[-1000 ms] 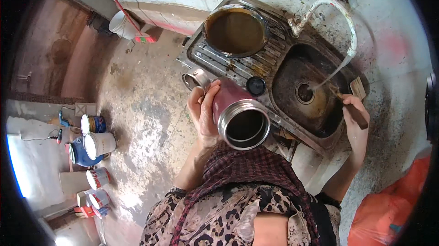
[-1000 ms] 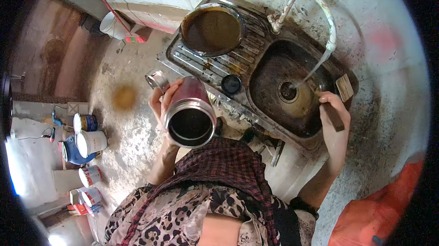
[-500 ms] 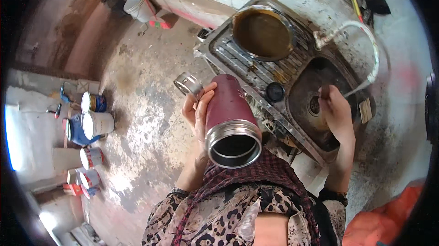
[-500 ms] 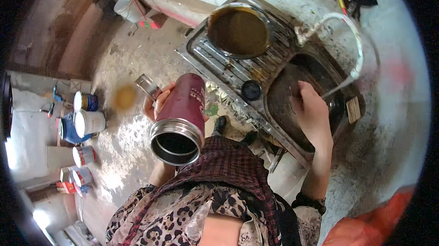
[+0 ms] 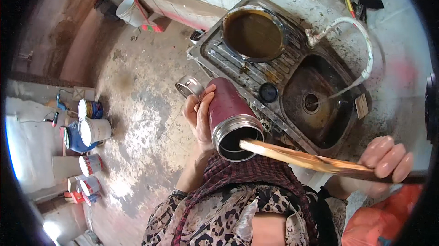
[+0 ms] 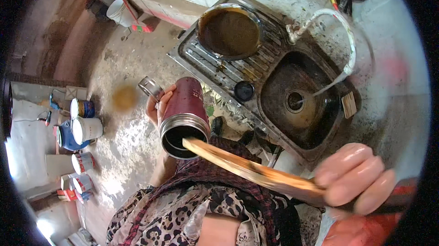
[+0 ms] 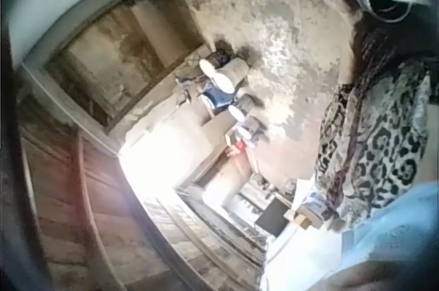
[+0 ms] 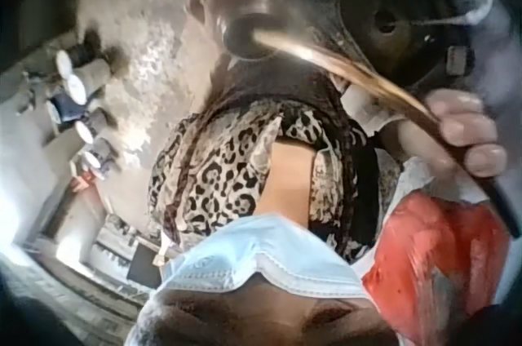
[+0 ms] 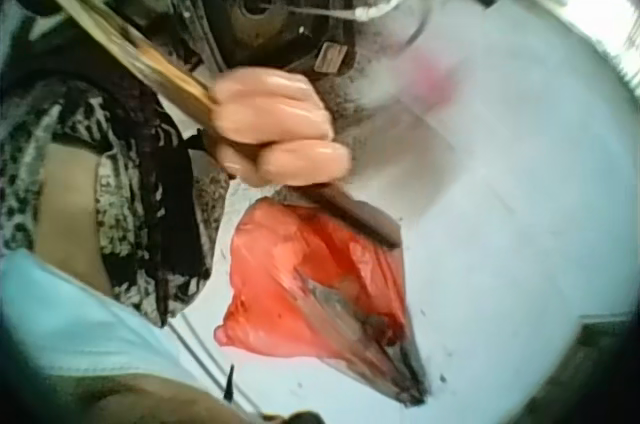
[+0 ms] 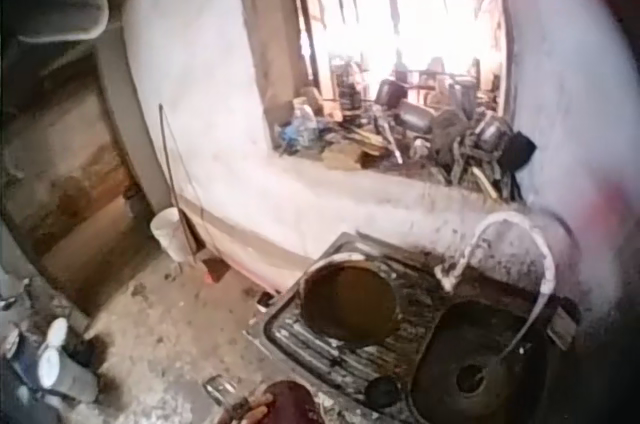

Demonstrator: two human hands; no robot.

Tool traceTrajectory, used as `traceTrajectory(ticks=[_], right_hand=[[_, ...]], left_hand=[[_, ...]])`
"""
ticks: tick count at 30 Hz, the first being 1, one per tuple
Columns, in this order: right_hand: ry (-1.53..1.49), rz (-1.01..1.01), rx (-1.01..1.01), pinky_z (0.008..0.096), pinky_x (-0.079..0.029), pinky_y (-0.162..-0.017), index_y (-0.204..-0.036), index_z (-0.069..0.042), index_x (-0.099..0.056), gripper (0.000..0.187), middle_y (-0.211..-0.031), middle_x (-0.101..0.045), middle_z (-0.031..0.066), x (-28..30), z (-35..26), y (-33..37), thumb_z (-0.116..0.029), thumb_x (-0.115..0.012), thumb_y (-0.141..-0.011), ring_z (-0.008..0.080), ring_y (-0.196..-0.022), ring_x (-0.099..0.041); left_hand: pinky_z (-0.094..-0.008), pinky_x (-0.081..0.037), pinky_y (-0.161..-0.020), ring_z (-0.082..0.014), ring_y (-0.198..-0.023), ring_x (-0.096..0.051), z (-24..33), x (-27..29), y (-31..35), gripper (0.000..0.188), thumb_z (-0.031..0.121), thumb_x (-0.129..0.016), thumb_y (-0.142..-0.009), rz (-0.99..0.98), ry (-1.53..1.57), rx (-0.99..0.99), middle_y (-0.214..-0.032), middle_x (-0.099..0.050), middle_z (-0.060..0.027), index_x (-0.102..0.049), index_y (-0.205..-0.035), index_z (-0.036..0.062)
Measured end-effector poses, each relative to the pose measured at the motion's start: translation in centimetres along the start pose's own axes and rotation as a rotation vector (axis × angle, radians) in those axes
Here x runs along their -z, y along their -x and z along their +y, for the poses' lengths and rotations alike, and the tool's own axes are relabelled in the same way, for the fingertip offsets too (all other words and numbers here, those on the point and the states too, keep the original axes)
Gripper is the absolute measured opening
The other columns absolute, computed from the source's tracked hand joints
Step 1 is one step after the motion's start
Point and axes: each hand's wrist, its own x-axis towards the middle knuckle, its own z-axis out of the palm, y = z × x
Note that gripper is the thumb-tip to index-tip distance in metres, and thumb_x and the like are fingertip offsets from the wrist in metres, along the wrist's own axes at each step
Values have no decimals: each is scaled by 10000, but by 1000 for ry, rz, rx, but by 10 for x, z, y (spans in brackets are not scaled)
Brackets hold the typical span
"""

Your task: The person cleans a maroon thermos using a wooden stick and water from a sink, then rinses it thoroughly. They walk through a workshop area to a water dispenser, fill the thermos with hot water, and secure the lid.

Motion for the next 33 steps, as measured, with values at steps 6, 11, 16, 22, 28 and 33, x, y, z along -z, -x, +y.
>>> traceTrajectory(ticks=[6, 11, 16, 22, 28, 33], right_hand=[[171, -272, -46, 338, -546, -577, -818, 25, -603, 144, -814, -630, 189, -40, 29, -3, -56, -639, -705, 287, -693, -649], [416, -389, -93, 277, -519, -592, -920, -43, -575, 307, -845, -618, 77, -55, 47, -5, 29, -592, -622, 222, -690, -617], [261, -298, -87, 303, -530, -624, -885, -13, -579, 226, -814, -631, 100, -51, 51, 0, 34, -600, -665, 230, -706, -639], [318, -202, -10, 278, -531, -588, -831, -3, -592, 198, -751, -635, 116, -47, 38, -2, -29, -690, -660, 233, -634, -644], [491, -194, 38, 257, -481, -486, -820, -28, -563, 220, -717, -576, 67, -58, 40, 8, -94, -719, -680, 183, -546, -582], [500, -264, -35, 261, -432, -442, -845, -44, -566, 220, -676, -522, 52, -57, 47, 7, -119, -714, -700, 175, -509, -547]], left_hand=[[-387, -427, -922, -308, -1075, -529, -1, -8, 5, 510, -31, -672, -708, -95, -111, -96, -1143, -381, -136, -471, -1178, -46], [-399, -411, -939, -296, -1094, -514, 17, -10, -7, 518, 14, -684, -718, -193, -155, -201, -1193, -370, -144, -468, -1186, -38], [-386, -404, -941, -284, -1094, -508, 16, -2, -2, 513, 26, -684, -727, -193, -257, -146, -1183, -388, -147, -471, -1190, -30], [-393, -400, -938, -294, -1091, -509, 19, -2, -3, 539, 67, -707, -719, -172, -300, -204, -1171, -384, -149, -467, -1190, -37], [-410, -407, -932, -308, -1100, -506, 20, -4, 1, 616, 110, -732, -703, -170, -161, -139, -1203, -336, -149, -432, -1220, -37], [-412, -409, -934, -308, -1096, -507, 32, -5, -8, 580, 67, -715, -715, -226, -280, -266, -1200, -340, -133, -438, -1215, -31]])
